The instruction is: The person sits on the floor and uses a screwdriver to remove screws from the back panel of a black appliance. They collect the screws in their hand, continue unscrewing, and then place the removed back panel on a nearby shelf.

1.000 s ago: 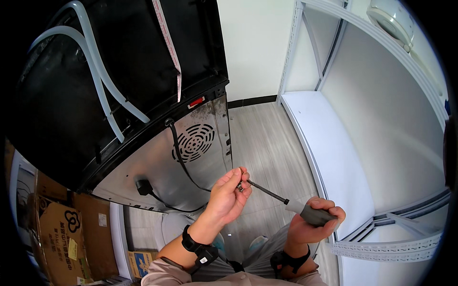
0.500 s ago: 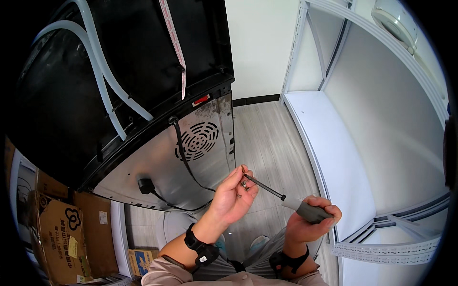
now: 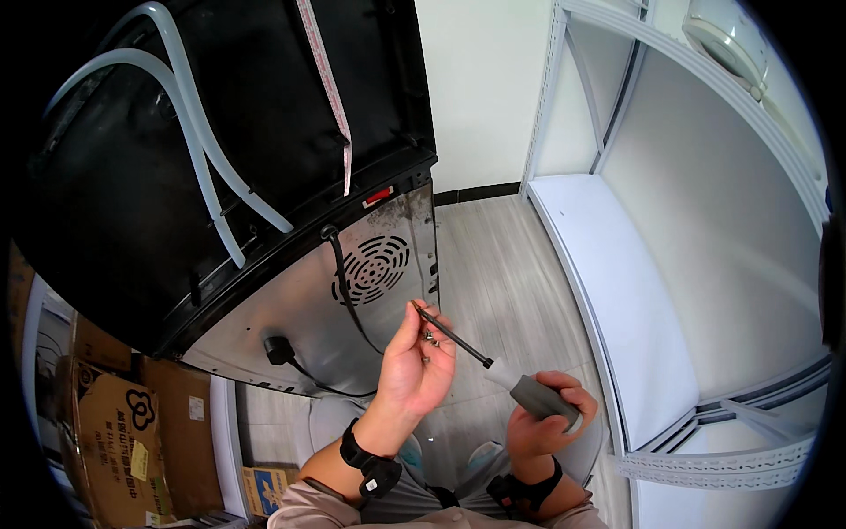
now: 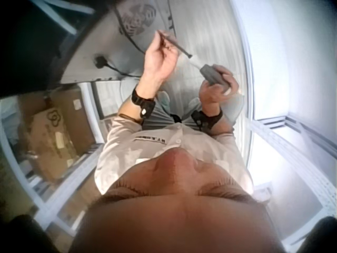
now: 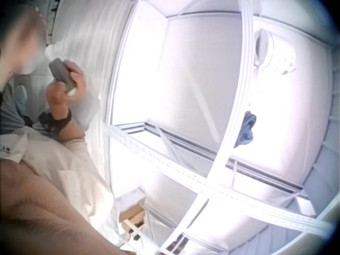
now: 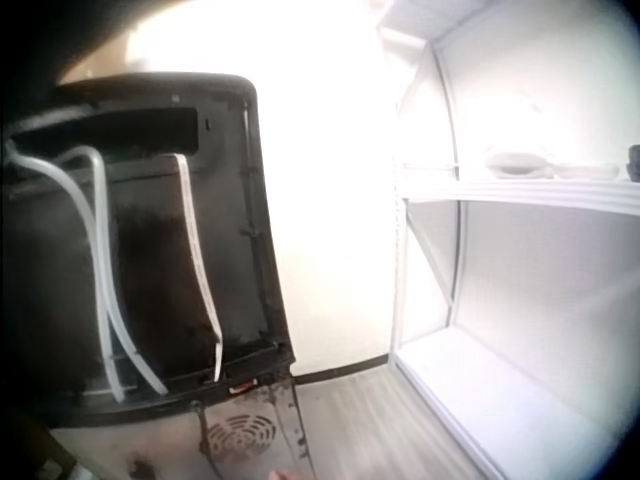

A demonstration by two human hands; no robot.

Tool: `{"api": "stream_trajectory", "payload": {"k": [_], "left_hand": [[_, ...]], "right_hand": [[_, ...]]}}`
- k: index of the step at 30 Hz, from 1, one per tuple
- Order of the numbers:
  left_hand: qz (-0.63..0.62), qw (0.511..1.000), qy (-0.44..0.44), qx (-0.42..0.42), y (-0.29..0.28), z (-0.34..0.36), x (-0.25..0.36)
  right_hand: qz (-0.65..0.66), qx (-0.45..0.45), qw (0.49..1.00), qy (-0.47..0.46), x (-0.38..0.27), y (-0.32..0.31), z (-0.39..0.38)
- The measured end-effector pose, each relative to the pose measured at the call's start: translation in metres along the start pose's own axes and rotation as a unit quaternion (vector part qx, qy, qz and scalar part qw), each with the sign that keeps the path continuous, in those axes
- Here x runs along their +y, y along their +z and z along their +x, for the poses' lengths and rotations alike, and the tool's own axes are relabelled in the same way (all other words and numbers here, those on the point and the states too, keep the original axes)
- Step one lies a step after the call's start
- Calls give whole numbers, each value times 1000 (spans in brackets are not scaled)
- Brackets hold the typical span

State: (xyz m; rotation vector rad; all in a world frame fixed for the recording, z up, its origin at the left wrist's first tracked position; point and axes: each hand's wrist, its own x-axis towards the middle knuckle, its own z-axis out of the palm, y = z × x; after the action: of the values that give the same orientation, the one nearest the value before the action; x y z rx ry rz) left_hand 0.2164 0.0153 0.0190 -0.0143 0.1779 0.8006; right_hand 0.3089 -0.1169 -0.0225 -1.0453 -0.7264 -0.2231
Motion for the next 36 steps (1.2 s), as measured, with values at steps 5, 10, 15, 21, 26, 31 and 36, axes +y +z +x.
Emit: {"api": "stream_trajectory", "payload": {"k": [5,10,15,21,26,31,36], "left_hand": [[18,998,39,-37,-3,2,9],[17,998,53,-22,2,1,15],[-24,997,67,-12,9,-1,16],[57,995,81,-8,9,-1,17],[191,977,94,16,13,1,14],[210,974,78,-8,32,11,7],[170,984,46,23,54,19,-3]], "right_hand": [[-7,-71,997,-40,1,1,-14],[50,-177,974,-130,3,3,-17],[12,-266,948,-173,-15,10,-19],[-19,-285,943,-171,-23,14,-23],[-37,-273,946,-171,-26,10,-12],[-45,-232,956,-175,-33,5,12],[-83,-198,965,-150,-48,4,37]]}}
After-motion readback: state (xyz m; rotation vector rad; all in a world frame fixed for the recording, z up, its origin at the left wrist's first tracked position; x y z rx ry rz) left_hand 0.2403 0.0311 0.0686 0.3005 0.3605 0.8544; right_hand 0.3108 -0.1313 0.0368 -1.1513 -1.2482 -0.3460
